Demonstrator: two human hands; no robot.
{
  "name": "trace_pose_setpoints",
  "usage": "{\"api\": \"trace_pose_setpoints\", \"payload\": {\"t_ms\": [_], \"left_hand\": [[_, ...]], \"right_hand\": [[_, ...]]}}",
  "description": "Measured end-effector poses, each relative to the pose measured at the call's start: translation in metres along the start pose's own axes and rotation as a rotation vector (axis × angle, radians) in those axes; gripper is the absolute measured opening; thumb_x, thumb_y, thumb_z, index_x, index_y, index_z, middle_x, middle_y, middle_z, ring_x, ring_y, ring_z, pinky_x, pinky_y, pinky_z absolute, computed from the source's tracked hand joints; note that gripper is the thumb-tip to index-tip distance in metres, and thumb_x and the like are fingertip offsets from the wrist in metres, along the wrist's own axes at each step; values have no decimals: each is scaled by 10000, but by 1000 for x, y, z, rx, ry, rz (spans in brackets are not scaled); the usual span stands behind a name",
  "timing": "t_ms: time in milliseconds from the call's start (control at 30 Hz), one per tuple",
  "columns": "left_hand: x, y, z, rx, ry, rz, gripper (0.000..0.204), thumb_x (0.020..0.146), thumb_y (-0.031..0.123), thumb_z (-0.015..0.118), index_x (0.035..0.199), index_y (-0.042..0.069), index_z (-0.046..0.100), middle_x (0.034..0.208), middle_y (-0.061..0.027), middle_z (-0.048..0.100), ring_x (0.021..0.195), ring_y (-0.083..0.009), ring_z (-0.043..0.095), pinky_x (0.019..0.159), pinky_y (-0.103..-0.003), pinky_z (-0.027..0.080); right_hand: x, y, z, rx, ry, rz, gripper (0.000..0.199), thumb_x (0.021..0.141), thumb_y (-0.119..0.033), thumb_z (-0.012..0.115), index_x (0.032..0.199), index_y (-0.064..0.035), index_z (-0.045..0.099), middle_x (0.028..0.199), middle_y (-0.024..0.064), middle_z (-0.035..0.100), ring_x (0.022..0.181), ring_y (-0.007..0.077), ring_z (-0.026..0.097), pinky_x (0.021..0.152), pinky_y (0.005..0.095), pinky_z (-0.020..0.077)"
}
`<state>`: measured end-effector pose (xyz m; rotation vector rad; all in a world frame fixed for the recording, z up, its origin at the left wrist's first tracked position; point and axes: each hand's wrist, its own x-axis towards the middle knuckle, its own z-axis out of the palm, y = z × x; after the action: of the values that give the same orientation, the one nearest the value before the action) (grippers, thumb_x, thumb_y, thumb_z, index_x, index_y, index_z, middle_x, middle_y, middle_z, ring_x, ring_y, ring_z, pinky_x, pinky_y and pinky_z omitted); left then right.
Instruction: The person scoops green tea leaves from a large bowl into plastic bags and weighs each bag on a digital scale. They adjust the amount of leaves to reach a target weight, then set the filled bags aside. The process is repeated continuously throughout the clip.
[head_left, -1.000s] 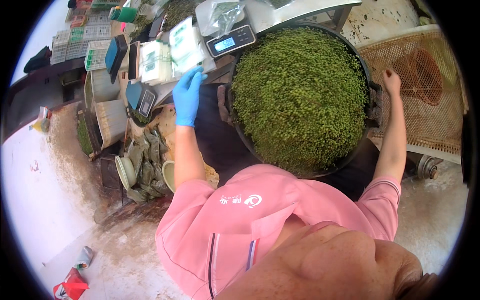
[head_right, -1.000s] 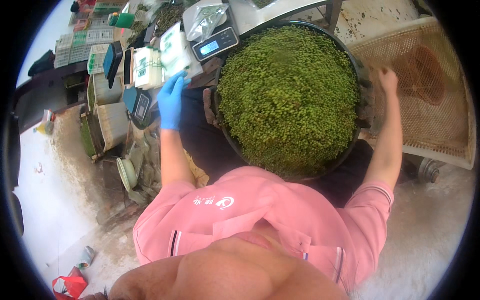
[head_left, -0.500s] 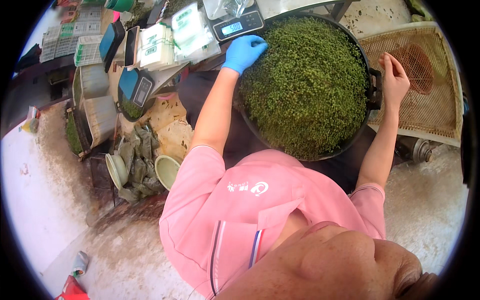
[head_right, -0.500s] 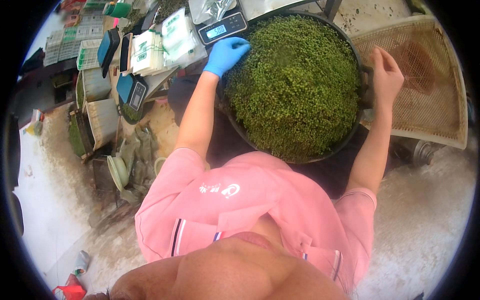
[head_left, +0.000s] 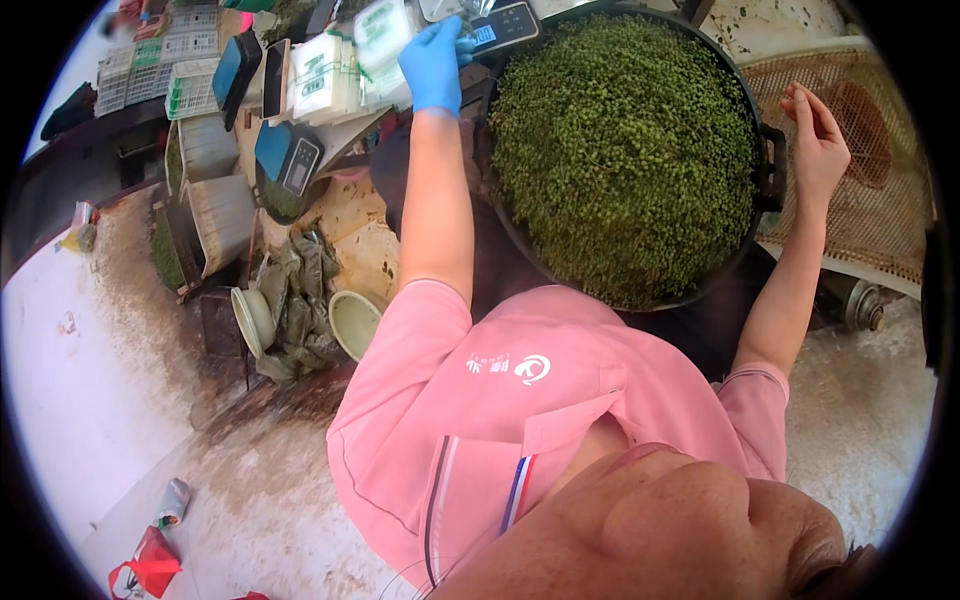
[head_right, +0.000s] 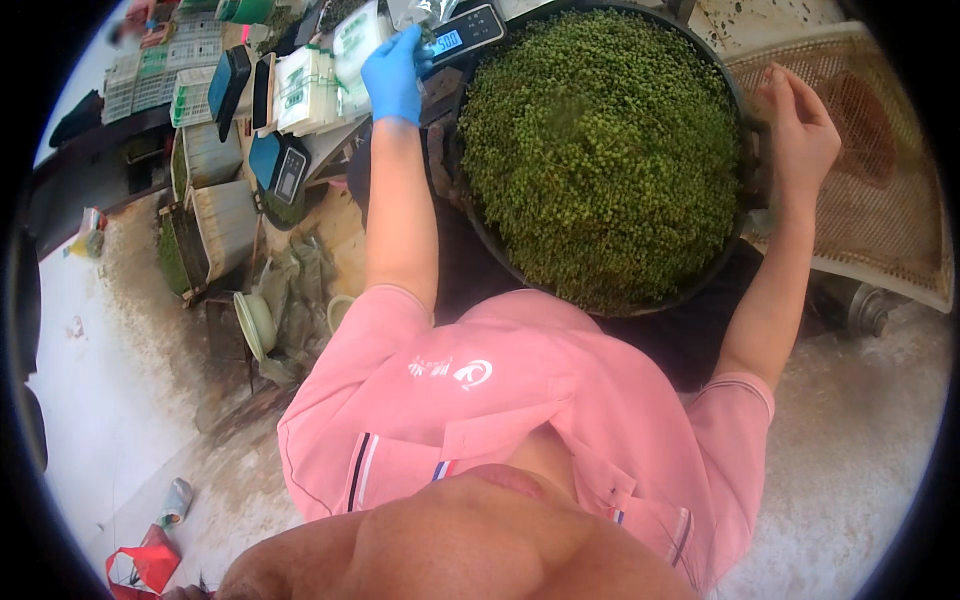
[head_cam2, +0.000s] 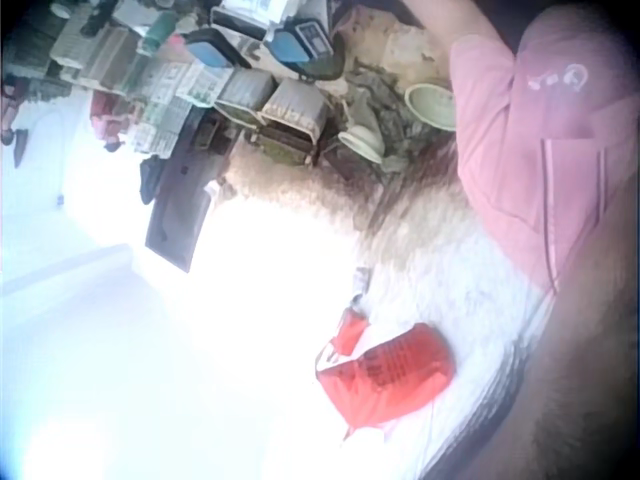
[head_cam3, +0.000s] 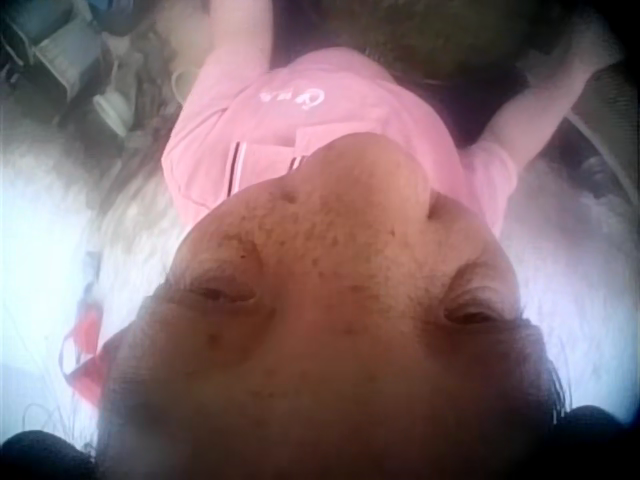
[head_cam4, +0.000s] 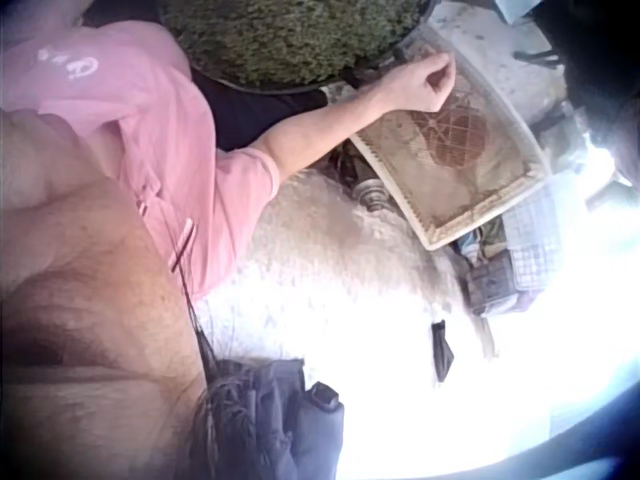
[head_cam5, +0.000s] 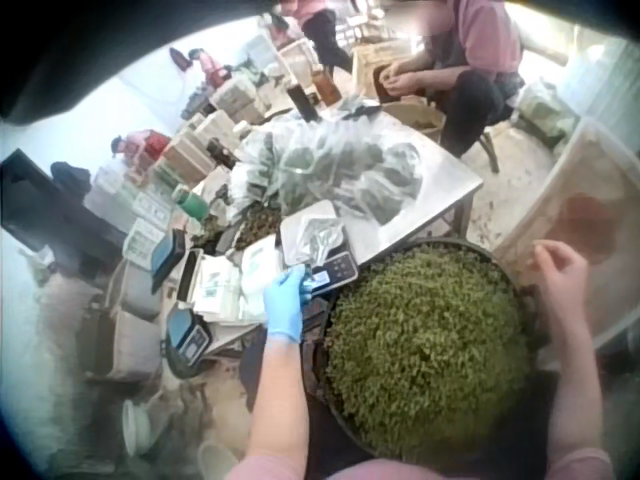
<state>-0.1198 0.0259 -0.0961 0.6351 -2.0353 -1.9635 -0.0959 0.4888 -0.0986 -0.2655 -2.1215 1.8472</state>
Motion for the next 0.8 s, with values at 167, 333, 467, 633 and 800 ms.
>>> {"api": "trace_pose_setpoints", "payload": {"t_ms": [167, 333, 467, 633, 800], "left_hand": [[37, -26, 15, 564, 132, 413, 270, 951, 180, 600, 1134, 5, 696, 998, -194, 696, 922, -326, 654, 811, -398, 515], [12, -30, 6, 841, 152, 676, 349, 962, 156, 550, 1272, 14, 621, 1120, -277, 668, 938, -415, 658, 828, -458, 524], [-16, -25, -12, 583, 114, 615, 380, 965, 119, 639, 1297, -64, 619, 1019, -138, 735, 839, -177, 721, 718, -292, 561], [-45, -18, -24, 421, 56, 396, 390, 947, 117, 651, 1302, -43, 624, 1075, -175, 724, 872, -206, 723, 767, -334, 563], [-41, -21, -42, 563, 57, 455, 411, 960, 111, 655, 1341, -32, 604, 1141, -146, 726, 902, -155, 711, 771, -280, 558]], "right_hand": [[2, 3, -2, -22, -12, 6, 279, 973, -197, 707, 1163, 6, 730, 1108, 71, 750, 996, 138, 708, 895, 269, 543], [3, 10, -6, -59, -13, -22, 285, 975, -209, 705, 1179, -11, 732, 1117, 66, 753, 1005, 131, 707, 899, 266, 543], [3, 9, -4, -65, -26, -17, 294, 975, -219, 708, 1187, -17, 732, 1112, 63, 756, 1001, 125, 707, 899, 266, 542], [1, 8, -5, -85, -25, -20, 285, 976, -214, 707, 1178, -15, 735, 1109, 61, 757, 997, 125, 708, 897, 265, 541], [2, 10, -2, -85, -45, -29, 272, 979, -196, 702, 1175, -10, 734, 1111, 65, 756, 1002, 132, 710, 898, 262, 539]]}}
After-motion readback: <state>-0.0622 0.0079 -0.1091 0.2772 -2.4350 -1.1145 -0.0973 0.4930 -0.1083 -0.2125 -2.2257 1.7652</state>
